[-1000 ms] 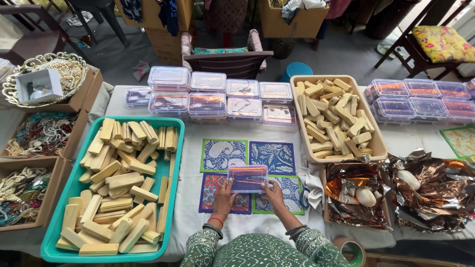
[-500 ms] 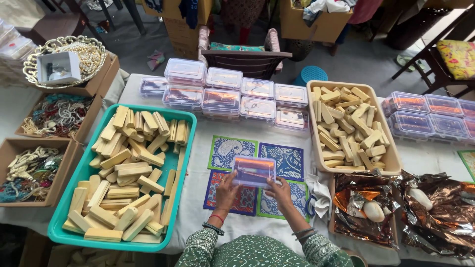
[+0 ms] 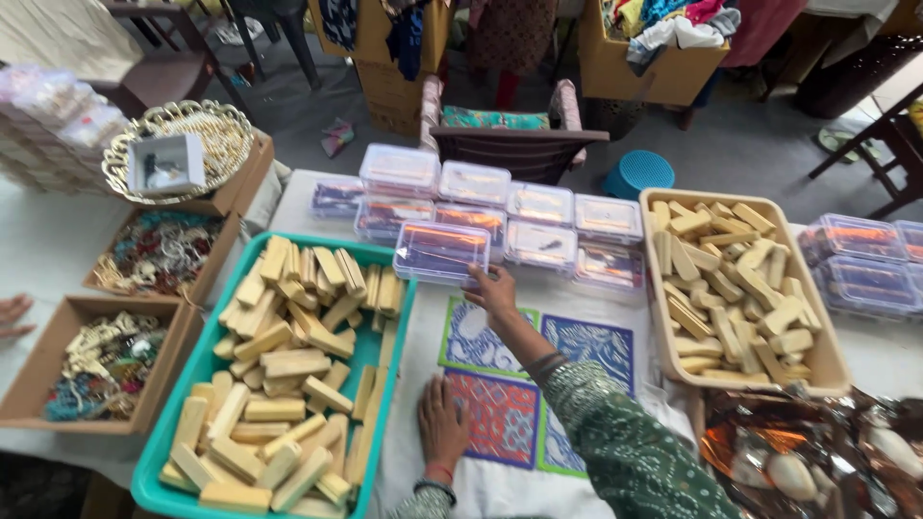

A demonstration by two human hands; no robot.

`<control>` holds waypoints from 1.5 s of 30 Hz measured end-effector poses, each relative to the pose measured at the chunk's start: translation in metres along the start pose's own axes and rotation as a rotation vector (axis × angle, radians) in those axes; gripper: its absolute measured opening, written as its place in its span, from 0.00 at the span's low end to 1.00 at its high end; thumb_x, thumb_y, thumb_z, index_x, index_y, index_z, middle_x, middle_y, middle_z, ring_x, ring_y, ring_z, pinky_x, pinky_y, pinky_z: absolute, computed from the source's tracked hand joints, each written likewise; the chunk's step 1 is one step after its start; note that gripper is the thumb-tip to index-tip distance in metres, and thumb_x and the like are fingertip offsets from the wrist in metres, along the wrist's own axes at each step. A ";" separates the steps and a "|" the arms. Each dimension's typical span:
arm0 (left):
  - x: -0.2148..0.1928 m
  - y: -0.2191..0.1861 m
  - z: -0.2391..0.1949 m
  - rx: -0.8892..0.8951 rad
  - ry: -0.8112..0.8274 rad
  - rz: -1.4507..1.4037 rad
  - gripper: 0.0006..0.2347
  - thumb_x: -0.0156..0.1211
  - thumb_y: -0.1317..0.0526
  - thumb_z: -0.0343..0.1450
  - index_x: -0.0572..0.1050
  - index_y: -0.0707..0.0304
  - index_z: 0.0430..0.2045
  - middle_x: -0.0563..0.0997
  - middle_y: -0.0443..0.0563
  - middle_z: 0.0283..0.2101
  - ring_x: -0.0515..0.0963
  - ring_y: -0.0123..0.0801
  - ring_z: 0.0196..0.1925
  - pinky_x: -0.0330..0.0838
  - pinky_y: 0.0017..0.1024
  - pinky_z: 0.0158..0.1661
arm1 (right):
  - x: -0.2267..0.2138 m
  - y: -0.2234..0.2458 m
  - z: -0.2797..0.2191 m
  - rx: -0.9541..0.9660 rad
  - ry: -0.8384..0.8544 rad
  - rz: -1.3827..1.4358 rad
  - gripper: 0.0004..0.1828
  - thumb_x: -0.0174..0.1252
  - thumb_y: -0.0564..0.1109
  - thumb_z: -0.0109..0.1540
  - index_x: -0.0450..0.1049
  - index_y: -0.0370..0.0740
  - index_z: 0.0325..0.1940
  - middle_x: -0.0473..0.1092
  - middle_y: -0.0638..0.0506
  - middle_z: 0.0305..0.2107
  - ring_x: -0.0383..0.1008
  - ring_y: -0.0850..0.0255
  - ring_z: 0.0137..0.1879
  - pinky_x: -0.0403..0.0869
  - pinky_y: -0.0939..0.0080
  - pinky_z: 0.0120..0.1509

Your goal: The person sits at a table and wraps small wooden blocks with a white cloth. They then place the wrapped blocks into a clear plastic container and close the lid. Later, they pick up a piece of copper foil and fold it over the wooden blocks.

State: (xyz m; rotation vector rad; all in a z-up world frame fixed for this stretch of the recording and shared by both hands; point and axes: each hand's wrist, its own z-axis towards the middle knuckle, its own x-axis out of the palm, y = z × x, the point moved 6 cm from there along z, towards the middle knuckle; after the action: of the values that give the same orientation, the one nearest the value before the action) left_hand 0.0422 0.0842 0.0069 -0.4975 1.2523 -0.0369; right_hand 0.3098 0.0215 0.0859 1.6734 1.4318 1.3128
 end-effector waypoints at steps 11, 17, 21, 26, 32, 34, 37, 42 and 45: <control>0.013 0.005 0.007 -0.094 0.170 0.062 0.29 0.51 0.47 0.72 0.58 0.61 0.67 0.55 0.53 0.73 0.52 0.42 0.75 0.45 0.43 0.69 | 0.123 -0.044 0.108 0.020 -0.059 0.003 0.35 0.70 0.49 0.58 0.63 0.32 0.62 0.76 0.40 0.41 0.80 0.54 0.35 0.80 0.60 0.36; 0.012 0.004 0.007 -0.076 0.157 0.077 0.29 0.51 0.48 0.72 0.58 0.62 0.67 0.56 0.53 0.73 0.52 0.42 0.75 0.45 0.44 0.69 | 0.131 -0.012 0.085 -0.193 -0.119 -0.338 0.34 0.70 0.48 0.57 0.66 0.33 0.62 0.74 0.45 0.33 0.79 0.59 0.33 0.79 0.60 0.33; 0.012 0.003 0.010 -0.095 0.242 0.089 0.30 0.51 0.47 0.72 0.56 0.62 0.67 0.53 0.54 0.73 0.50 0.43 0.75 0.44 0.45 0.70 | 0.131 0.004 0.082 -0.277 -0.108 -0.679 0.30 0.69 0.50 0.58 0.70 0.30 0.57 0.77 0.45 0.26 0.80 0.60 0.27 0.77 0.59 0.30; 0.015 0.005 0.011 -0.132 0.347 0.082 0.32 0.52 0.47 0.72 0.54 0.60 0.71 0.51 0.54 0.76 0.48 0.43 0.75 0.42 0.45 0.70 | 0.120 -0.019 0.100 -0.358 -0.079 -0.704 0.28 0.68 0.49 0.59 0.70 0.32 0.58 0.78 0.44 0.25 0.81 0.59 0.29 0.77 0.59 0.34; 0.011 0.003 0.008 -0.093 0.207 0.076 0.29 0.52 0.48 0.72 0.57 0.62 0.67 0.55 0.54 0.73 0.51 0.43 0.75 0.44 0.45 0.70 | 0.037 -0.071 0.047 -0.477 -0.040 -0.665 0.21 0.65 0.48 0.61 0.72 0.36 0.55 0.78 0.46 0.30 0.79 0.59 0.35 0.76 0.59 0.40; 0.011 0.003 0.007 -0.078 0.172 0.073 0.29 0.52 0.48 0.71 0.57 0.62 0.67 0.55 0.54 0.72 0.52 0.43 0.75 0.45 0.44 0.70 | -0.015 -0.086 0.004 -0.455 -0.028 -0.728 0.20 0.65 0.48 0.61 0.73 0.36 0.53 0.78 0.46 0.30 0.78 0.60 0.35 0.76 0.61 0.40; 0.012 0.004 0.006 -0.070 0.140 0.067 0.28 0.51 0.47 0.71 0.59 0.59 0.66 0.57 0.52 0.72 0.53 0.41 0.74 0.46 0.44 0.69 | -0.112 -0.110 -0.063 -0.320 0.023 -0.596 0.17 0.60 0.44 0.61 0.74 0.36 0.54 0.79 0.49 0.31 0.81 0.65 0.35 0.78 0.63 0.38; 0.018 0.007 0.003 -0.026 0.137 0.214 0.28 0.51 0.47 0.71 0.63 0.60 0.66 0.59 0.54 0.73 0.55 0.39 0.76 0.50 0.43 0.71 | -0.267 -0.114 -0.191 -0.063 -0.200 -0.665 0.10 0.60 0.44 0.63 0.79 0.34 0.41 0.77 0.49 0.22 0.78 0.67 0.28 0.76 0.64 0.31; 0.036 0.007 -0.003 0.038 0.169 0.303 0.26 0.50 0.49 0.73 0.63 0.59 0.67 0.59 0.53 0.74 0.55 0.38 0.78 0.49 0.43 0.73 | -0.330 -0.104 -0.256 -0.075 -0.342 -0.737 0.12 0.61 0.46 0.63 0.79 0.32 0.36 0.75 0.50 0.17 0.76 0.68 0.24 0.71 0.65 0.29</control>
State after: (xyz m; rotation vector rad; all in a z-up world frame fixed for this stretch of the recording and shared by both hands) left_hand 0.0493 0.0783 -0.0288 -0.2715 1.4792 0.1553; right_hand 0.0524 -0.3081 -0.0165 1.0744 1.5397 0.6249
